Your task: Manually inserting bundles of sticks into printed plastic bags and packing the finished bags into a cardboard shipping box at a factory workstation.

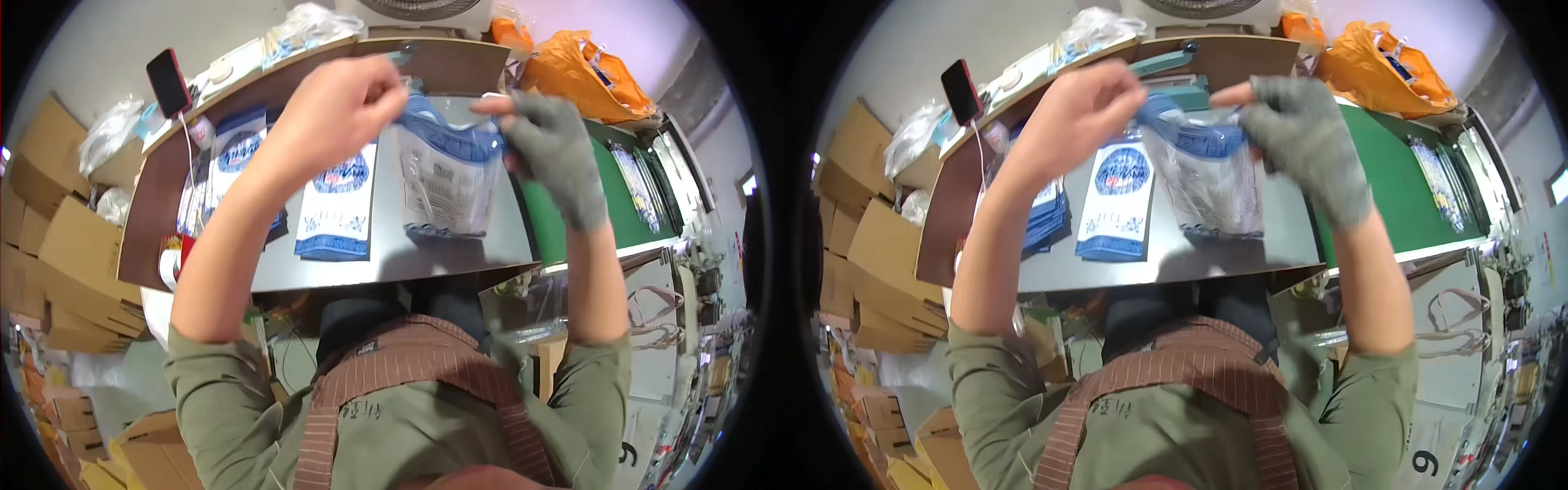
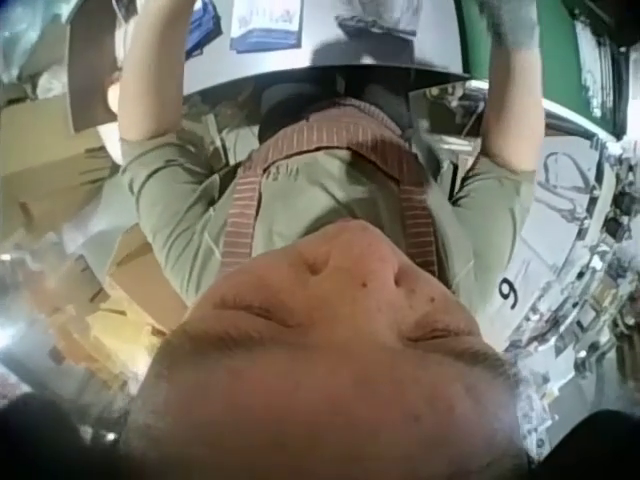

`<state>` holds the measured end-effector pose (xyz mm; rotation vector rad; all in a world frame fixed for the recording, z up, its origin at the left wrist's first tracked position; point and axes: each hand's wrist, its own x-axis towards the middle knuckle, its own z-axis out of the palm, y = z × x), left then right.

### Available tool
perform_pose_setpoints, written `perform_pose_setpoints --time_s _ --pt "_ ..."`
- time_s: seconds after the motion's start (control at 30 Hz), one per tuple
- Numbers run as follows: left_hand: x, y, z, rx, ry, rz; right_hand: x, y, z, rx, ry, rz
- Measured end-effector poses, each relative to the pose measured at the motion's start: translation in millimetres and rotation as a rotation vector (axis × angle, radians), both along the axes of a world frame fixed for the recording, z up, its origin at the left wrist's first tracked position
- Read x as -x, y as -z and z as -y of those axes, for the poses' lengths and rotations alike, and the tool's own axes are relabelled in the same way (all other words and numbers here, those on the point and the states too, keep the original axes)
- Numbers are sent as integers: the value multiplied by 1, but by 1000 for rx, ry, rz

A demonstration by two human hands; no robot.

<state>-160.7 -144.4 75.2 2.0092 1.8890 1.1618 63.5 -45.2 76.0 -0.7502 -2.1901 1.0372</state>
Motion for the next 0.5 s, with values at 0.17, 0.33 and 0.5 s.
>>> perform_pose_setpoints --time_s 0.17,0.33,0.5 --pt "17 21 -21 -45 81 -244 51 12 -56 182 -102 -29" --pt "54 -11 -38 -37 2 -276 88 -11 -54 64 -153 -418" --pt "83 -28 -16 -342 -75 -526 113 -8 -46 -237 -76 -361"
